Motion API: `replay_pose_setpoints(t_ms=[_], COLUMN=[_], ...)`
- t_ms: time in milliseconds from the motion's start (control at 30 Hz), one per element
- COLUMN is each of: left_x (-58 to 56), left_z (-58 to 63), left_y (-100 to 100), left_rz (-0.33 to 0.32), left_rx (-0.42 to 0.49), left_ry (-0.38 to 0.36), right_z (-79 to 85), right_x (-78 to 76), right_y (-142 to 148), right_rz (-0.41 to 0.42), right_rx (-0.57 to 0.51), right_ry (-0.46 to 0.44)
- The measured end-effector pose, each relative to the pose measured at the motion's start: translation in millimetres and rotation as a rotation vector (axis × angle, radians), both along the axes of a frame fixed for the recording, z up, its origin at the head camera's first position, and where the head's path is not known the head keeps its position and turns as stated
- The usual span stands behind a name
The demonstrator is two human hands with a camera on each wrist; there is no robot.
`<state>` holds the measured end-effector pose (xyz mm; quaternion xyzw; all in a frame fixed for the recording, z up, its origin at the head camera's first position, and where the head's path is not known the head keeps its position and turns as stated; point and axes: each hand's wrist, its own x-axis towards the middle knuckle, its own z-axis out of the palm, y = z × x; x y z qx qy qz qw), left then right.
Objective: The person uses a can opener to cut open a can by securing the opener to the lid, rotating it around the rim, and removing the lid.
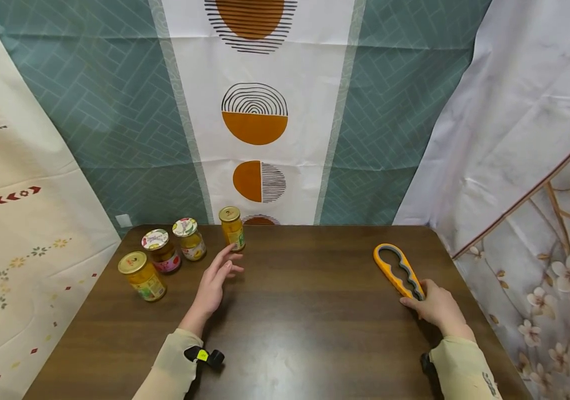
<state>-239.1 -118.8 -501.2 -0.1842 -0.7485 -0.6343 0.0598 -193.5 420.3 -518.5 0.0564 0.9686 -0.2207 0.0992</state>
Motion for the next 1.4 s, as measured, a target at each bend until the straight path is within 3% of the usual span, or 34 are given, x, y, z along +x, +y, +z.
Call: replay_pose_setpoints(t_ms=[200,367,500,667,767,1033,1400], left_x=[-1.3,-1.8,-1.6,0.6,2.1,-1.0,-3.6], left_z=[2.2,2.4,1.4,-0.8,-2.2,-0.9,3.4], left_y=[1,2,2,1,1,-2,-11], left_rz=[0.003,0.003,0.001,0.006,0.011,0.027,0.080], left_rx=[0.019,0.007,0.005,-0.003,-0.009,0.026,0.019], left_ry=[0.007,0.013,0.007,-0.015,-0.019,-0.002,-0.004], right_z=[6.1,-5.3,-16.7,-21.4,-14.2,24.6,61.9], right_x=[-11.9,-15.0,-13.4,-15.3,-17.6,-25.8,-20.3], right_y=[-2,-2,-11,-38,-56,-96,-117], right_rz=[0.032,-0.071,-0.196,-0.360,-0.401,-0.375,-0.294], right_rx=[-0.032,-0.026,-0.044,-0.216,-0.316,-0.491,-0.547], right_ry=[-0.039,-0.029,0.077,0.273,0.342,0.498,0.614])
